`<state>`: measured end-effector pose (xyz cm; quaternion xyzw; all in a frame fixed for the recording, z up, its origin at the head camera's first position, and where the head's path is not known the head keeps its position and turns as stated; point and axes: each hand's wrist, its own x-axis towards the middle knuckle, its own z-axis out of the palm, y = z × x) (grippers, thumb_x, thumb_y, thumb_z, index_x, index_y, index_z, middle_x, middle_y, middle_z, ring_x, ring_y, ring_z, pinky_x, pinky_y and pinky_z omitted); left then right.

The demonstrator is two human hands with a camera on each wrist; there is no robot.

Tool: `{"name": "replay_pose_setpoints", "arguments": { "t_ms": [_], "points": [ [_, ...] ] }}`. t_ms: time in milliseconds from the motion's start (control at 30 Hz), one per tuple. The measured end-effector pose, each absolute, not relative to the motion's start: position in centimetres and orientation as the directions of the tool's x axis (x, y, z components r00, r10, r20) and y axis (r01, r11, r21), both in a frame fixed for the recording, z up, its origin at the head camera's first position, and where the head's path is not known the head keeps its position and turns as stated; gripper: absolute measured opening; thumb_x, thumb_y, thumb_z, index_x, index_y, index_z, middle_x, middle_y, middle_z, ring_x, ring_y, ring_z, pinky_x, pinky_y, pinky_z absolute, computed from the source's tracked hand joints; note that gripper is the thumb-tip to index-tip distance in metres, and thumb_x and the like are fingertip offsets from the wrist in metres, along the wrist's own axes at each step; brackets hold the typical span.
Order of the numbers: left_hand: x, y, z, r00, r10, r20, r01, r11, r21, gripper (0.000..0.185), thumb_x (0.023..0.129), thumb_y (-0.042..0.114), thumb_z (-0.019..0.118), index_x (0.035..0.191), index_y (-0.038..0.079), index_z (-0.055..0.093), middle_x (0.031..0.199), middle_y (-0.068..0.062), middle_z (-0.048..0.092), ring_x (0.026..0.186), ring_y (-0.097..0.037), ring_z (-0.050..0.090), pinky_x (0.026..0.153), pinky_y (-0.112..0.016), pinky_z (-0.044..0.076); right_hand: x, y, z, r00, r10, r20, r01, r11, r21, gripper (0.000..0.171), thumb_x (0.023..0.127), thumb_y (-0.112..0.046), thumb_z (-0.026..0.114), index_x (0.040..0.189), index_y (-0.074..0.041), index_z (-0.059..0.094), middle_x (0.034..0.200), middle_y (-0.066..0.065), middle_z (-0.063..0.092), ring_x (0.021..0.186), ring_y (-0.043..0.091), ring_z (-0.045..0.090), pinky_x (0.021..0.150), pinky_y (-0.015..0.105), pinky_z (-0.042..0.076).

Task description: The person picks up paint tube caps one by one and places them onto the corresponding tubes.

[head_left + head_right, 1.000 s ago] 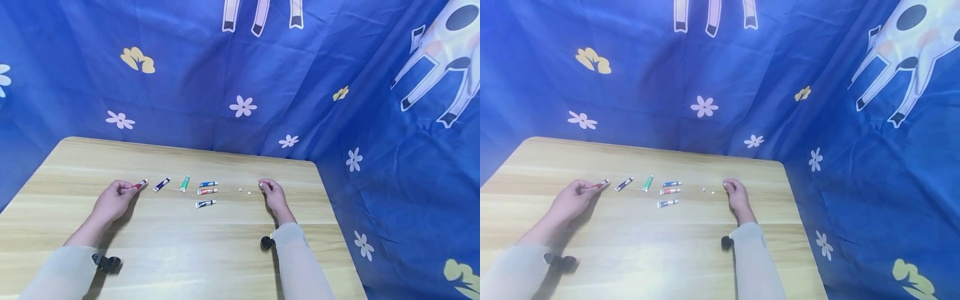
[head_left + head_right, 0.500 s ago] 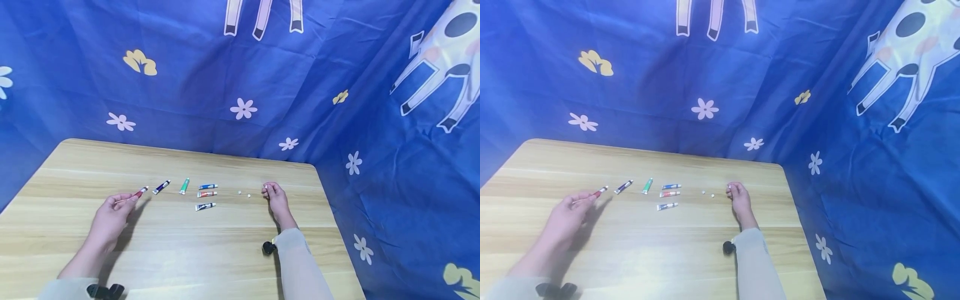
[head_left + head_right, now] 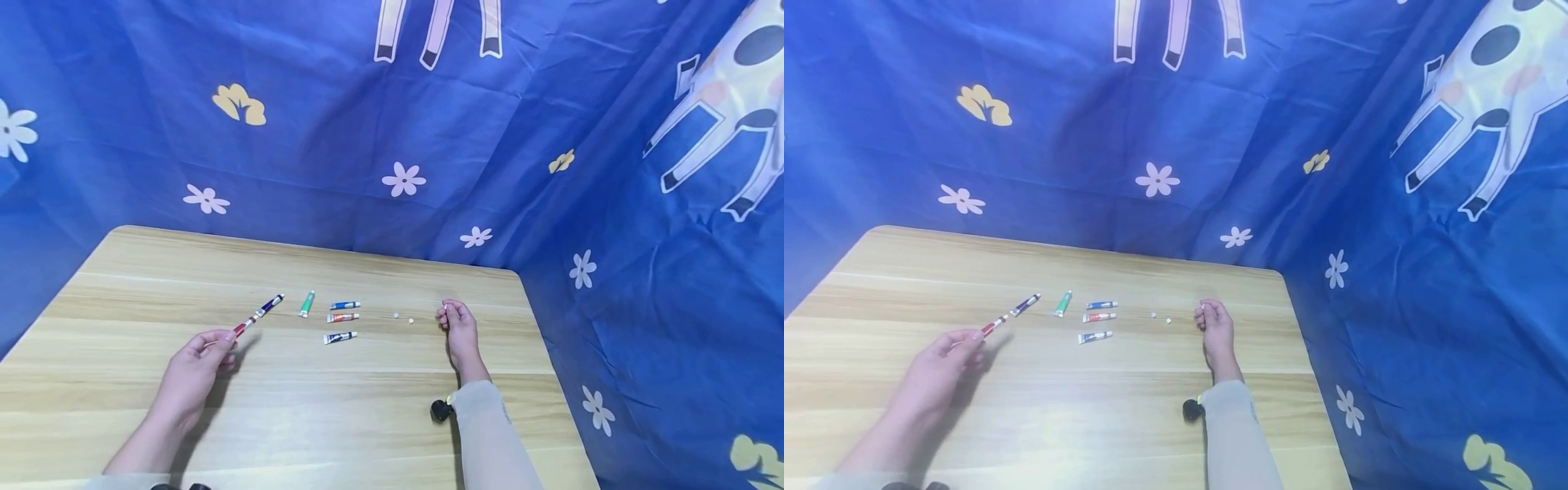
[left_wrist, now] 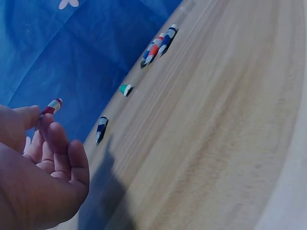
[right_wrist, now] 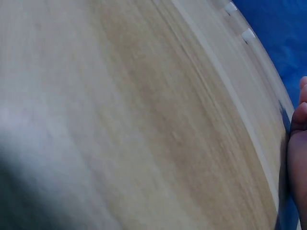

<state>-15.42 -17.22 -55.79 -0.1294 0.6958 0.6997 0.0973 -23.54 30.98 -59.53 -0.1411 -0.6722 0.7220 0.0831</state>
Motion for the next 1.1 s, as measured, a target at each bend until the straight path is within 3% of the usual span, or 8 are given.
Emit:
{"name": "replay_pose_setpoints", "arguments": {
  "t_ms": [400, 600, 833, 933, 1100],
  "points": [
    [-15.0, -17.6, -56.4, -0.961, -0.043, -0.275, -0.278, 0.112, 0.954, 0.023, 0.109, 0.045, 0.063, 0.123, 0.027, 0.067, 0.099, 0.028, 0.074, 0.093, -0.002, 0.067, 0.084, -0.019, 0.055, -22.7, 30.4, -59.3, -0.913, 0.395, -0.103, 0.039, -0.167, -0.985, 0.034, 0.114, -0.011, 0.053, 0.137, 0.013, 0.059, 0.097, 0.001, 0.071, 0.083, 0.007, 0.062, 0.073, 0.017, 0.052],
    [-15.3, -17.4, -55.9, -0.964, -0.057, -0.259, -0.264, 0.098, 0.959, 0.012, 0.108, 0.042, 0.067, 0.116, 0.034, 0.071, 0.096, 0.029, 0.074, 0.089, -0.002, 0.068, 0.081, -0.021, 0.057, -22.0, 30.2, -58.9, -0.879, 0.453, -0.147, -0.034, -0.368, -0.929, 0.041, 0.115, -0.012, 0.050, 0.147, 0.014, 0.052, 0.094, -0.002, 0.069, 0.080, 0.004, 0.058, 0.070, 0.014, 0.049],
    [-15.1, -16.7, -55.6, -0.965, -0.015, -0.260, -0.261, 0.019, 0.965, 0.009, 0.110, 0.033, 0.065, 0.115, 0.036, 0.071, 0.094, 0.026, 0.074, 0.086, -0.002, 0.068, 0.081, -0.019, 0.056, -20.4, 29.2, -58.5, -0.872, 0.440, -0.215, -0.141, -0.647, -0.750, 0.055, 0.112, -0.011, 0.056, 0.160, 0.008, 0.036, 0.101, -0.001, 0.065, 0.088, 0.006, 0.058, 0.078, 0.014, 0.050],
    [-15.2, -16.3, -55.4, -0.967, -0.013, -0.253, -0.253, 0.020, 0.967, 0.010, 0.111, 0.031, 0.064, 0.118, 0.034, 0.070, 0.093, 0.025, 0.073, 0.086, -0.002, 0.068, 0.080, -0.018, 0.056, -19.3, 28.3, -58.4, -0.867, 0.434, -0.244, -0.166, -0.714, -0.680, 0.049, 0.110, -0.009, 0.060, 0.154, 0.005, 0.045, 0.101, 0.001, 0.067, 0.086, 0.007, 0.060, 0.078, 0.015, 0.052],
    [-15.3, -15.9, -55.2, -0.969, -0.003, -0.248, -0.247, 0.049, 0.968, 0.012, 0.111, 0.034, 0.064, 0.121, 0.030, 0.068, 0.096, 0.025, 0.072, 0.087, -0.003, 0.067, 0.080, -0.021, 0.057, -17.6, 27.0, -58.5, -0.879, 0.408, -0.245, -0.192, -0.775, -0.602, 0.022, 0.111, -0.010, 0.057, 0.131, -0.001, 0.061, 0.095, 0.001, 0.068, 0.082, 0.008, 0.061, 0.075, 0.017, 0.053]
  ]
}}
